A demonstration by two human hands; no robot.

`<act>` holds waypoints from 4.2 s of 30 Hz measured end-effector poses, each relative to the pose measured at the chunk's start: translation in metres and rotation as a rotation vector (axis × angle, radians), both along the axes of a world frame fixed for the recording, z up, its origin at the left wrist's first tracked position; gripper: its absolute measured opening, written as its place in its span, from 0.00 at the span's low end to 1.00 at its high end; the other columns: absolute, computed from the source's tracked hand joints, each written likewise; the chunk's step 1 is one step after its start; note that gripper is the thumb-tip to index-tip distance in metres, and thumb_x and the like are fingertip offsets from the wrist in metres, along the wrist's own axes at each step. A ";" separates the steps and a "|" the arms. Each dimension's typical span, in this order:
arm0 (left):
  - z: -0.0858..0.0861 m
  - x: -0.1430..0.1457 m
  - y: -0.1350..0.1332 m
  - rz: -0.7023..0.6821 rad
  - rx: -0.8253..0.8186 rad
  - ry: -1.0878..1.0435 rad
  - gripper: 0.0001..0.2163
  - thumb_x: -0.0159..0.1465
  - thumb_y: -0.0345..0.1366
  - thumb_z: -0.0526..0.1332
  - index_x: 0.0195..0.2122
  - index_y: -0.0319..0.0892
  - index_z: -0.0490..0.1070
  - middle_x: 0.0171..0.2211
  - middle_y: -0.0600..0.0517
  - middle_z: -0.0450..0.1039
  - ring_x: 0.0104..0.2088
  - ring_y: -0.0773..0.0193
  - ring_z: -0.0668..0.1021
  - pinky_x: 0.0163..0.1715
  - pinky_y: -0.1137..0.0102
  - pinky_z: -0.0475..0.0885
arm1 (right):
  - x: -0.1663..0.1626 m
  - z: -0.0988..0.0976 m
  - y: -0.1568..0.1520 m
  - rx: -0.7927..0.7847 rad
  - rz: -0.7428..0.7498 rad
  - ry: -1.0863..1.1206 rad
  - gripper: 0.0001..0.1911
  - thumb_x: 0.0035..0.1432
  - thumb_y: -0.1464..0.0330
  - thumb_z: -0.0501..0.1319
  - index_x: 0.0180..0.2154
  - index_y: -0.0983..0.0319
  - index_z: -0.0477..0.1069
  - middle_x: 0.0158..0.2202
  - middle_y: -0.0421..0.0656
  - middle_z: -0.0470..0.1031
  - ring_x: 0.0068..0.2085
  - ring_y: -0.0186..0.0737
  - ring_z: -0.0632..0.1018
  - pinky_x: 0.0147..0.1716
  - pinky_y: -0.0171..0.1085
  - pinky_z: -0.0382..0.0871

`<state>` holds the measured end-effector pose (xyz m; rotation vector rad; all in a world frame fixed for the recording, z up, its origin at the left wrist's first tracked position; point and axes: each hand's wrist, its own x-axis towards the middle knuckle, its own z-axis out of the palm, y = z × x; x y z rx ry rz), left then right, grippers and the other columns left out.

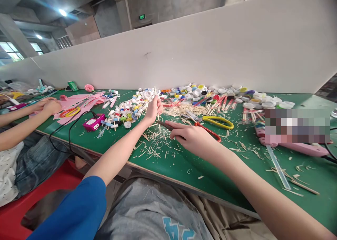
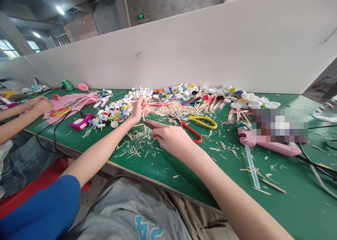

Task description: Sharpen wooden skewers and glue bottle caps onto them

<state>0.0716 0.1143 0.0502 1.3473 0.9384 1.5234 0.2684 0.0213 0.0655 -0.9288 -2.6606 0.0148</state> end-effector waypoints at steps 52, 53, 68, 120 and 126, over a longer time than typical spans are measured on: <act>0.000 0.006 -0.007 0.073 0.097 0.094 0.26 0.69 0.56 0.44 0.19 0.45 0.48 0.13 0.58 0.45 0.15 0.70 0.57 0.18 0.70 0.58 | -0.015 0.001 0.004 0.057 0.032 -0.166 0.14 0.54 0.79 0.54 0.27 0.60 0.75 0.65 0.37 0.64 0.23 0.28 0.74 0.21 0.36 0.60; 0.000 0.008 -0.007 0.069 0.096 0.096 0.26 0.69 0.56 0.43 0.19 0.45 0.48 0.13 0.58 0.45 0.15 0.70 0.57 0.18 0.70 0.58 | -0.014 0.001 0.003 0.055 0.038 -0.162 0.14 0.53 0.79 0.54 0.27 0.60 0.75 0.64 0.37 0.65 0.23 0.28 0.73 0.21 0.36 0.60; 0.000 0.003 -0.005 0.010 0.067 0.054 0.26 0.68 0.58 0.43 0.19 0.45 0.48 0.12 0.58 0.46 0.15 0.70 0.56 0.19 0.70 0.58 | 0.003 0.003 -0.003 -0.217 0.037 -0.046 0.15 0.55 0.75 0.54 0.27 0.56 0.76 0.61 0.32 0.69 0.28 0.30 0.77 0.28 0.34 0.69; 0.000 -0.001 0.001 -0.007 0.003 0.009 0.28 0.66 0.60 0.45 0.17 0.45 0.48 0.11 0.59 0.45 0.13 0.72 0.56 0.17 0.72 0.58 | -0.004 -0.005 -0.003 -0.125 0.017 -0.090 0.15 0.59 0.75 0.53 0.34 0.57 0.77 0.62 0.37 0.68 0.38 0.39 0.81 0.32 0.37 0.74; -0.002 0.000 0.002 0.035 0.032 0.063 0.28 0.67 0.60 0.44 0.17 0.45 0.47 0.11 0.59 0.45 0.13 0.72 0.56 0.17 0.72 0.59 | -0.001 -0.001 -0.003 -0.014 -0.007 -0.057 0.15 0.60 0.74 0.53 0.38 0.56 0.78 0.62 0.36 0.68 0.33 0.35 0.81 0.29 0.35 0.73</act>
